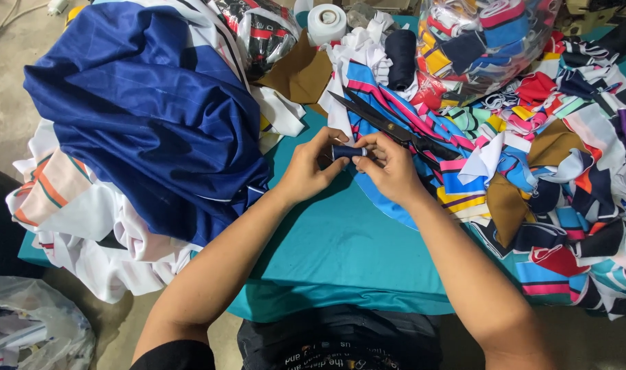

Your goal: The person is sorting through a pile of fabric scraps, picking out specific strips, aligning them, and stacking them neatly on a work surface.

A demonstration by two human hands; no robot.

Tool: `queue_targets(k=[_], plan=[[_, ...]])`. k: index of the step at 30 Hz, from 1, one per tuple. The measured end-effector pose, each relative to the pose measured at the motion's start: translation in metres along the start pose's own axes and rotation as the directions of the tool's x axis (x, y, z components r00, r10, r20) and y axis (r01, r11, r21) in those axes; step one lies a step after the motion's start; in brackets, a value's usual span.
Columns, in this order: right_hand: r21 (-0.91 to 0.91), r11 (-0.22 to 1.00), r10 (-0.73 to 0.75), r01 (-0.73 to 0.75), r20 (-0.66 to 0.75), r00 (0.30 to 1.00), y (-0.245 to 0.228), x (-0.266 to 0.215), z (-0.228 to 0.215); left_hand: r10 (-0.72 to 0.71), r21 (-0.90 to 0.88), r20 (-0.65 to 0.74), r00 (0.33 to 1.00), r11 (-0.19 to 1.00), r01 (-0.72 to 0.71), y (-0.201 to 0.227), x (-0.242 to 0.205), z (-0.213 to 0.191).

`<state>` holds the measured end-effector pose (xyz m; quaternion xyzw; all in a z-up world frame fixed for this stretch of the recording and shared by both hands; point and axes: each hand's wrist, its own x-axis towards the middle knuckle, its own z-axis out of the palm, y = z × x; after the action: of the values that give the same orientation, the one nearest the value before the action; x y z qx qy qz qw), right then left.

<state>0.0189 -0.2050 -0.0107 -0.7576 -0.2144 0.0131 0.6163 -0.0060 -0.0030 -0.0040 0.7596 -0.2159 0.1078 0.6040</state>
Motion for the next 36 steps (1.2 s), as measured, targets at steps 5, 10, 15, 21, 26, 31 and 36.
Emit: queue_targets(k=[5,10,15,21,26,31,36], plan=[[0.037,0.999,-0.018,0.018,0.005,1.000,0.006,0.001,0.000,0.018,0.008,0.023,1.000,1.000,-0.018,0.002,0.002,-0.003],[0.045,0.999,-0.028,0.028,0.011,1.000,0.001,-0.001,-0.001,-0.010,0.006,0.003,1.000,1.000,0.010,-0.003,0.002,-0.002],[0.007,0.994,-0.111,0.111,0.015,0.994,0.004,0.002,0.002,-0.067,-0.087,-0.036,0.997,0.994,0.063,-0.034,-0.003,0.004],[-0.300,0.893,-0.417,0.337,-0.268,0.868,0.009,0.008,-0.001,-0.037,-0.032,0.009,0.999,0.999,0.038,0.028,0.018,0.010],[-0.426,0.841,-0.509,0.334,-0.412,0.755,0.000,0.000,-0.021,0.144,0.084,0.016,0.989,0.986,-0.145,0.041,0.060,0.038],[-0.401,0.854,-0.509,0.331,-0.507,0.696,-0.006,0.004,-0.058,0.208,0.082,0.011,0.978,0.975,-0.209,0.032,0.090,0.081],[-0.244,0.904,-0.422,0.351,-0.639,0.643,0.011,0.008,-0.068,0.179,-0.048,-0.210,0.961,0.980,-0.193,0.017,0.101,0.115]])
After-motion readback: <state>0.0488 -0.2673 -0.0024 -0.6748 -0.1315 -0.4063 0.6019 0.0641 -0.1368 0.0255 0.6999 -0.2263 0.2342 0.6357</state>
